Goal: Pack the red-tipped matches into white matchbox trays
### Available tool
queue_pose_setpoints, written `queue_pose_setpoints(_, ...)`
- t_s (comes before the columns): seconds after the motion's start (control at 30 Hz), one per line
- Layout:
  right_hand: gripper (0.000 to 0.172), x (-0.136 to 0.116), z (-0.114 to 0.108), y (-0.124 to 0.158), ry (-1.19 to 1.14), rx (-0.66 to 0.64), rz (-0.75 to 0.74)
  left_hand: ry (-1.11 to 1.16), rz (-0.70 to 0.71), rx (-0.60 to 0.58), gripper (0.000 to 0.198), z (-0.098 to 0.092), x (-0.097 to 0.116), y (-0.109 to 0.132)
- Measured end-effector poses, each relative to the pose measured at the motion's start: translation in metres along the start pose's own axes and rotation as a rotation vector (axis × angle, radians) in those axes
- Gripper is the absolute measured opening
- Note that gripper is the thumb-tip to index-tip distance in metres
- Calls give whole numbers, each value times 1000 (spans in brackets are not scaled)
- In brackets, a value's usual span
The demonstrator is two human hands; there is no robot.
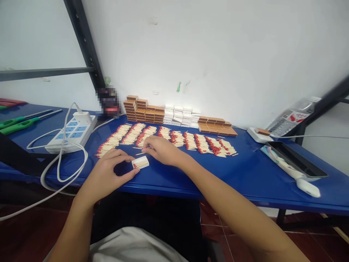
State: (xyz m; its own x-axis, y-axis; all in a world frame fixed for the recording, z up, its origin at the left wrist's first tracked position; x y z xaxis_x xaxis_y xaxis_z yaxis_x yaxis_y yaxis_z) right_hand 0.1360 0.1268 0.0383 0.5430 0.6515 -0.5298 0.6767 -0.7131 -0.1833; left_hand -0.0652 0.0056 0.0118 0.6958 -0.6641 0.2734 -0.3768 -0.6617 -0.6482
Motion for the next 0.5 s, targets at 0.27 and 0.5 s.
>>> queue_pose_setpoints(0.27,10,5,14,-12,26,-29,21,23,8,-7,14,-1,3,-1)
queue_pose_setpoints(0.5,5,1,25,-18,37,112,27,27,17,-3,14,-2,3,-2)
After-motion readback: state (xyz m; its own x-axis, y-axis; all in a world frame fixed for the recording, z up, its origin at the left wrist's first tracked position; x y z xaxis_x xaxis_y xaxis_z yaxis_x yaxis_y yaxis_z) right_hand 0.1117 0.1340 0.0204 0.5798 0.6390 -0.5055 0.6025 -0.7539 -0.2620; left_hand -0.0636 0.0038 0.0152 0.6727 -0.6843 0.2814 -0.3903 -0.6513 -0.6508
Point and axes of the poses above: each hand's wrist, its own y-axis away from the middle knuckle, its own z-axis out of the palm, x = y × z, the point moved 2 cm from there along -y, towards the middle knuckle, and after that the axes turned 14 degrees about z, right-handed, at the moved point
